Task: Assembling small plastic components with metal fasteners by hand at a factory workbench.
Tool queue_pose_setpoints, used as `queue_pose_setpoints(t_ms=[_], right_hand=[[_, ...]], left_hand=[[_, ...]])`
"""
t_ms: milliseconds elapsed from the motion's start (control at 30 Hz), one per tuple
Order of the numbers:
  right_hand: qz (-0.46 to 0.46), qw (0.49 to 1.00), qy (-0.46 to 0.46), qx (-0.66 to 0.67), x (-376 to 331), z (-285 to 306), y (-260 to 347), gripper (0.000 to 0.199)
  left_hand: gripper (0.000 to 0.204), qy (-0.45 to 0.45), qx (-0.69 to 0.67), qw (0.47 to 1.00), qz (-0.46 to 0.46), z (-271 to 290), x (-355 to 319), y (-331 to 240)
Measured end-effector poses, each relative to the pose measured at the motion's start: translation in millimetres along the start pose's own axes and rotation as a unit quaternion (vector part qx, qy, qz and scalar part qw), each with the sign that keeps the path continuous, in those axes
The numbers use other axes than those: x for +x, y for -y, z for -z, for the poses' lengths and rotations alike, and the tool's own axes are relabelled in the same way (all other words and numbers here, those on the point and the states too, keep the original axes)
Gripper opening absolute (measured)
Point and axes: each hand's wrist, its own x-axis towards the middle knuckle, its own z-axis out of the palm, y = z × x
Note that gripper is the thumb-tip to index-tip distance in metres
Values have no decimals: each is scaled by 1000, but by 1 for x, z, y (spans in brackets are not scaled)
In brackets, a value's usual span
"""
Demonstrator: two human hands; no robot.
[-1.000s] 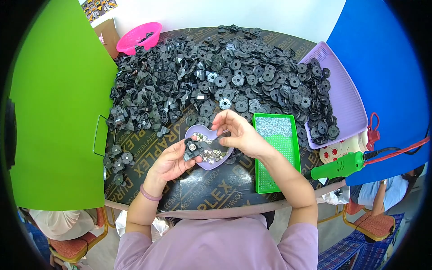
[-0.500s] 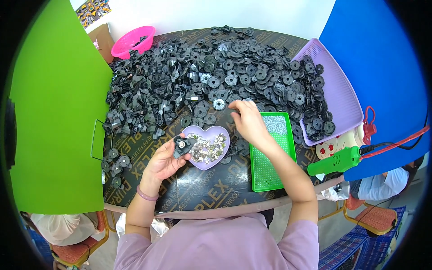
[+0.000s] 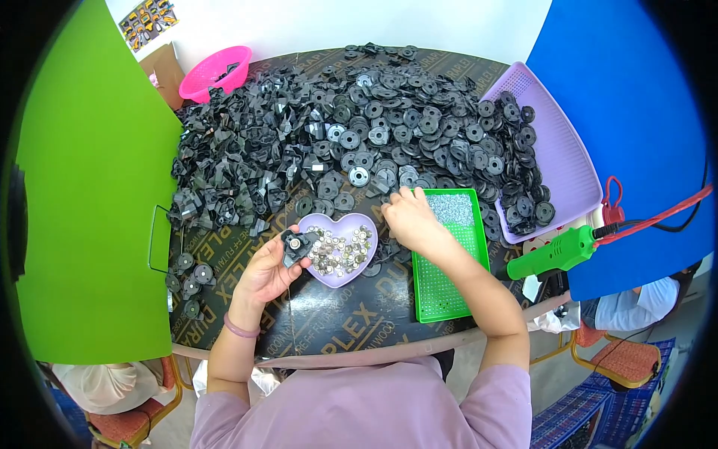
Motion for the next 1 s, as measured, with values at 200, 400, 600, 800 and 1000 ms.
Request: queue_pose_setpoints(t_ms=[200, 400, 600, 800, 1000], right_hand=[[44, 794, -34, 605, 5, 25, 2, 62], [129, 454, 74, 879, 2, 33, 34, 72], [253, 817, -128, 502, -2, 63, 63, 63], [317, 860, -127, 378, 0, 66, 83, 67], [298, 855, -108, 409, -1, 65, 79, 72]], left_hand=[[41, 4, -2, 1000, 6, 0, 0, 3], [38, 73, 8, 996, 40, 0, 1, 8], [42, 78, 67, 993, 53, 2, 2, 14], [39, 45, 91, 994, 49, -4, -1, 16], [42, 74, 89, 992, 52, 5, 1, 18]])
